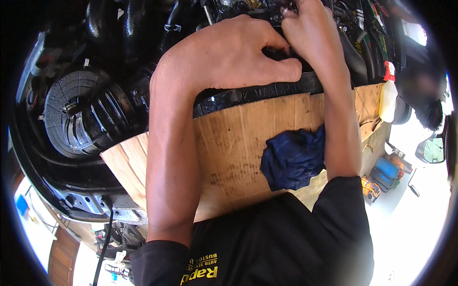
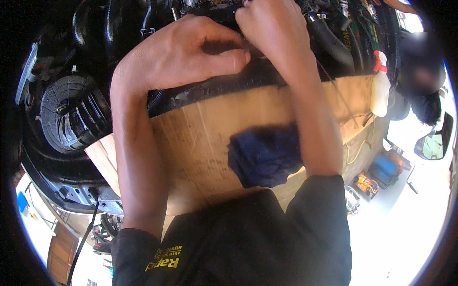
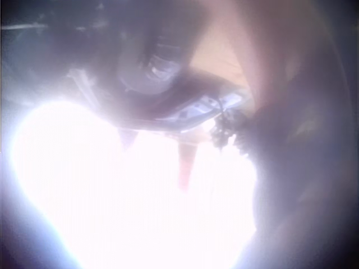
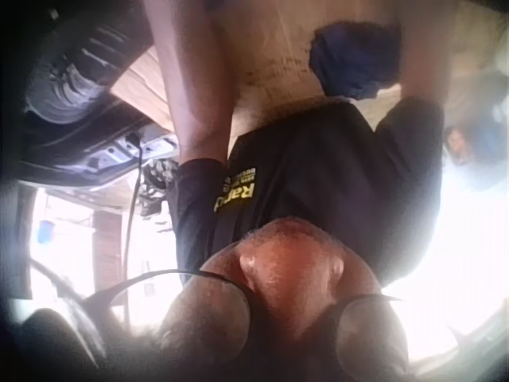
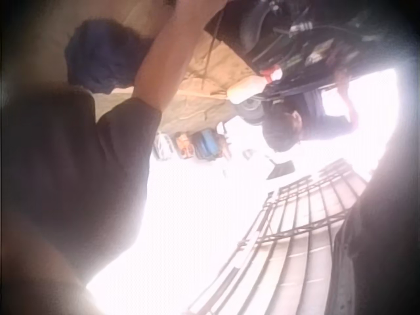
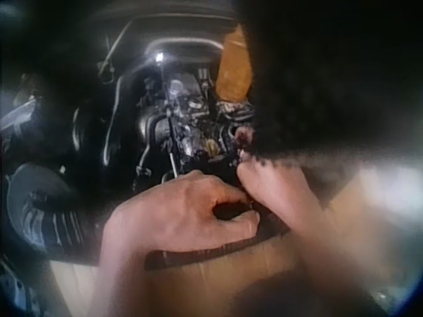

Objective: The person works inside a car engine bay, using a screwdriver to adjust components and a yellow funnel to pour liquid into the engine. The person manipulates hoses and engine parts while another person stands nearby.

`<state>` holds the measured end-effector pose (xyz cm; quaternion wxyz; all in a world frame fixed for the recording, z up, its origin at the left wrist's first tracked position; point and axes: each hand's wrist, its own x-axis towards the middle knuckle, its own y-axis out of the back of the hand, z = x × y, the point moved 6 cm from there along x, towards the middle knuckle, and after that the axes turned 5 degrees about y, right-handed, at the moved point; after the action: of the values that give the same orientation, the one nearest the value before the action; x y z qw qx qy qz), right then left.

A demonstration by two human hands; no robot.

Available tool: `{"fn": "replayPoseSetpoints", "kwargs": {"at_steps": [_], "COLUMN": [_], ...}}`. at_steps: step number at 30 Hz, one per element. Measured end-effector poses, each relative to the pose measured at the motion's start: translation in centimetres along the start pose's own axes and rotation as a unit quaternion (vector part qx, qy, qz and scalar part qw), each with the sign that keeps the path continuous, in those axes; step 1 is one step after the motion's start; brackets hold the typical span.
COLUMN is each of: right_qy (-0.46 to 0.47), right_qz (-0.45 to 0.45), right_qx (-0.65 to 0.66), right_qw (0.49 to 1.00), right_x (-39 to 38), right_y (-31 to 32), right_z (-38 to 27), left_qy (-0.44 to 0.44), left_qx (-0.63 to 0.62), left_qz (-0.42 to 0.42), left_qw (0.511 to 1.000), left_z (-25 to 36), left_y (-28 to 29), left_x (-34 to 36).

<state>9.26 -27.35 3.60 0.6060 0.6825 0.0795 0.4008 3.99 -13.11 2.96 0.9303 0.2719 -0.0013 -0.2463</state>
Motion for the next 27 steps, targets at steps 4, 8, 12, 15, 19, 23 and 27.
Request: {"fn": "replayPoseSetpoints", "kwargs": {"at_steps": [4,8,12,15,19,23,27], "right_qy": [-0.039,-0.084,-0.02,-0.03,0.057,-0.059,-0.132], "right_qz": [-0.032,-0.148,-0.067,-0.123,0.035,-0.046,-0.132], "right_qx": [0.043,-0.057,-0.028,-0.026,-0.038,0.01,-0.002], "right_qw": [0.998,0.984,0.997,0.992,0.997,0.997,0.982], "right_x": [0.8,-0.7,-0.2,-1.6,-0.2,0.1,0.7], "right_y": [1.0,0.4,1.5,0.8,1.1,1.1,1.5], "right_z": [-1.1,0.1,-0.3,1.0,-0.6,-0.1,0.1], "left_qy": [-0.009,0.013,-0.012,-0.001,-0.013,-0.005,-0.006], "left_qx": [0.003,0.016,0.006,0.006,0.015,-0.013,-0.014], "left_qz": [0.018,-0.003,0.007,0.001,0.026,0.014,0.007], "left_qw": [1.0,1.0,1.0,1.0,0.999,1.0,1.0], "left_z": [-0.5,-0.1,-0.4,-0.2,-0.3,-0.4,-0.6], "left_y": [-0.1,0.2,0.0,0.1,-0.1,0.1,0.0], "left_x": [0.0,-0.1,0.0,0.0,0.0,0.0,0.0]}}
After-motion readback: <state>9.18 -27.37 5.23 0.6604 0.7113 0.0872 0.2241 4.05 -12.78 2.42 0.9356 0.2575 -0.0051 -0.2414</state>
